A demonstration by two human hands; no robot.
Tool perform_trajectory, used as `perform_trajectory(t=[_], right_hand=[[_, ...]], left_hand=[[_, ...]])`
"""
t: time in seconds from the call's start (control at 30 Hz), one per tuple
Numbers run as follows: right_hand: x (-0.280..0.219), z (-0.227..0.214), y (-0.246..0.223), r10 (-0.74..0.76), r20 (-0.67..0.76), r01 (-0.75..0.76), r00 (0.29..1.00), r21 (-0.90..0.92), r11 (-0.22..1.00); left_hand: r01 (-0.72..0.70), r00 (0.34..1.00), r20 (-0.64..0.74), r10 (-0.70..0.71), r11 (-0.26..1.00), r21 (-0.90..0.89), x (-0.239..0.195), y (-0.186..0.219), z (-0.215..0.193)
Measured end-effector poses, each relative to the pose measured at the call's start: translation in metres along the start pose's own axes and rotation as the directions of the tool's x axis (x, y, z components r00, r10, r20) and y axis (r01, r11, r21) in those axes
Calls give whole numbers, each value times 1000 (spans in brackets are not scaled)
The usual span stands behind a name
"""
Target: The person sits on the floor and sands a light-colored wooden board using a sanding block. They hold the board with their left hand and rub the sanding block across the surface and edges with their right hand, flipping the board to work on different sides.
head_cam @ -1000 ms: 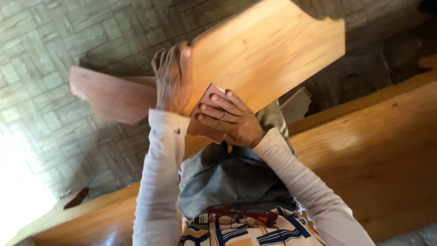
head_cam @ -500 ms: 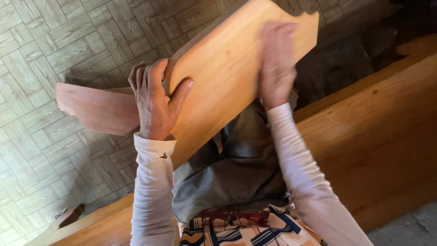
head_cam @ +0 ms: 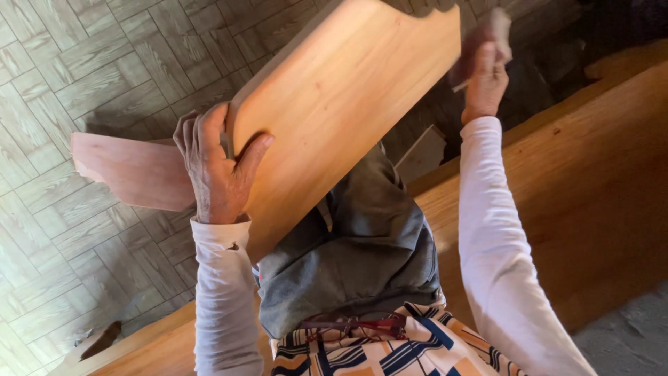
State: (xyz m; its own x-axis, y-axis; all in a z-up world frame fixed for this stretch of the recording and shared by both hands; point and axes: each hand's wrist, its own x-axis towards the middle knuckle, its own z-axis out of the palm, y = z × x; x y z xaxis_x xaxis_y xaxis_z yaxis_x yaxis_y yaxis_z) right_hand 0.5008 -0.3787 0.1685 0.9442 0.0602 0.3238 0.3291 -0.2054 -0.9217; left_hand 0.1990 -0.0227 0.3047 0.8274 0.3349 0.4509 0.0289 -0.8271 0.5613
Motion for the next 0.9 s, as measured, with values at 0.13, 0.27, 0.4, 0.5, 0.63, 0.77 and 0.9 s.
perform_trajectory(t=[0.13,0.27,0.4,0.5,0.63,0.77,0.9], right_hand=[[-2,9,-40,793,-147,-559,592,634,534],[-4,15,-17,685,145,-423,714,869,258],[-3,11,-23,731,176,-424,659,890,167],[-9,11,-9,694,160,-404,702,892,202],[-21,29,0,706,255,-382,661,924,24],[-49,47,15,727,282,-366,626,929,-45],[-59,42,-3,769,260,-412,584,911,4]], left_hand=[[11,1000,11,-10,997,-71,-5,11,-5],[-23,999,21,25,994,-107,-9,34,-13],[-26,998,47,33,989,-143,-20,48,-19],[48,997,63,-37,982,-183,-27,48,-31],[25,997,74,-13,986,-165,-21,46,-59],[17,996,89,-4,989,-149,-31,15,-55],[121,987,128,-99,977,-178,-39,15,-56]])
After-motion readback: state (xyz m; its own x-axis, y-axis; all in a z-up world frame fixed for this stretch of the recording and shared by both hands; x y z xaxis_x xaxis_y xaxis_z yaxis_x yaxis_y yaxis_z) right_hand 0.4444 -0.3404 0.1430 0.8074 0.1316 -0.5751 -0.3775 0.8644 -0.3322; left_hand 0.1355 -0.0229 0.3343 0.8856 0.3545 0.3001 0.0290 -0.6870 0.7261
